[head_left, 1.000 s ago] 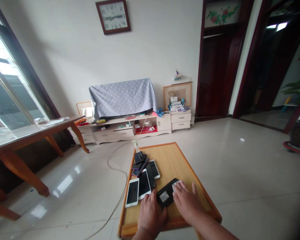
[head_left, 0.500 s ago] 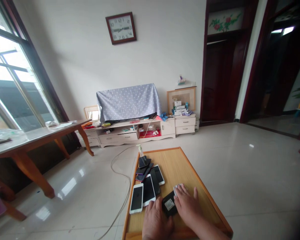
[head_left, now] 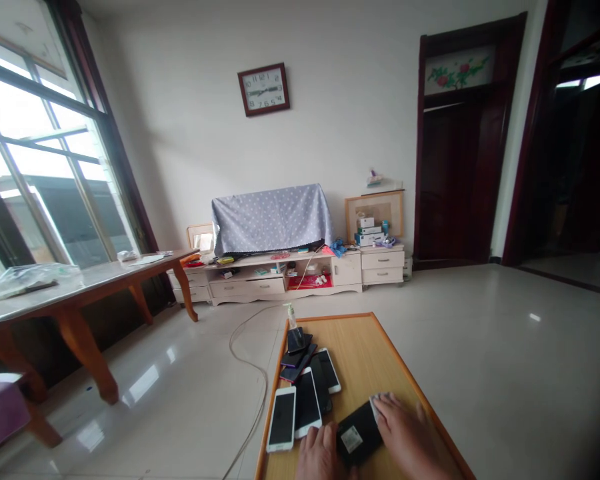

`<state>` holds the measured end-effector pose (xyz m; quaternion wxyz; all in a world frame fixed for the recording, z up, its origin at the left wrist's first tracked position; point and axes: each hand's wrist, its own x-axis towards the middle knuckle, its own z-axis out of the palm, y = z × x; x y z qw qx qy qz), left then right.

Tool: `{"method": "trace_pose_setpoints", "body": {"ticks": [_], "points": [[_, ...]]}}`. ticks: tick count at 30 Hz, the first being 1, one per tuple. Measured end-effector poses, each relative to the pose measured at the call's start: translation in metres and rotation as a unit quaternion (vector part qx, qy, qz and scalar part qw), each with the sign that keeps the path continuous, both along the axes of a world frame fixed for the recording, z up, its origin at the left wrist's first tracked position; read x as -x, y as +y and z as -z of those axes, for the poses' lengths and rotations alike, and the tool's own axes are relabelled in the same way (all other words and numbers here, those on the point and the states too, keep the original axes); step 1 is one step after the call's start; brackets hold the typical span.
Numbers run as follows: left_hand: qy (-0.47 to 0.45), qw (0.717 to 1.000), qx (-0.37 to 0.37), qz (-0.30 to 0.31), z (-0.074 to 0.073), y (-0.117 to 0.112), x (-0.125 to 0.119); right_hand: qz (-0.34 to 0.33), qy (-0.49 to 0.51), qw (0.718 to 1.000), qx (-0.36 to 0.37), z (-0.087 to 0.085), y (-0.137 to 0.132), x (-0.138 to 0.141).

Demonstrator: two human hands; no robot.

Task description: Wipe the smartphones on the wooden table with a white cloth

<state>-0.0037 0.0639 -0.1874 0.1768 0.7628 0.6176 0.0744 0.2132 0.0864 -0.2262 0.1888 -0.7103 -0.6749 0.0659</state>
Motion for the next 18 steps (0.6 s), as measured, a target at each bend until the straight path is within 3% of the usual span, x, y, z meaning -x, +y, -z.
{"method": "trace_pose_setpoints", "body": {"ticks": [4, 11, 18], "points": [[0.000, 1.000, 0.020, 0.005, 0.003, 0.005, 0.003, -0.017, 0.033, 0.999, -0.011, 0.014, 0.008, -0.017], [0.005, 1.000, 0.016, -0.006, 0.017, 0.010, 0.001, 0.002, 0.085, 0.996, -0.038, 0.015, 0.010, -0.020], [-0.007, 0.997, -0.077, 0.020, 0.046, 0.017, 0.005, 0.030, 0.162, 0.986, -0.041, 0.024, 0.022, -0.031]]}}
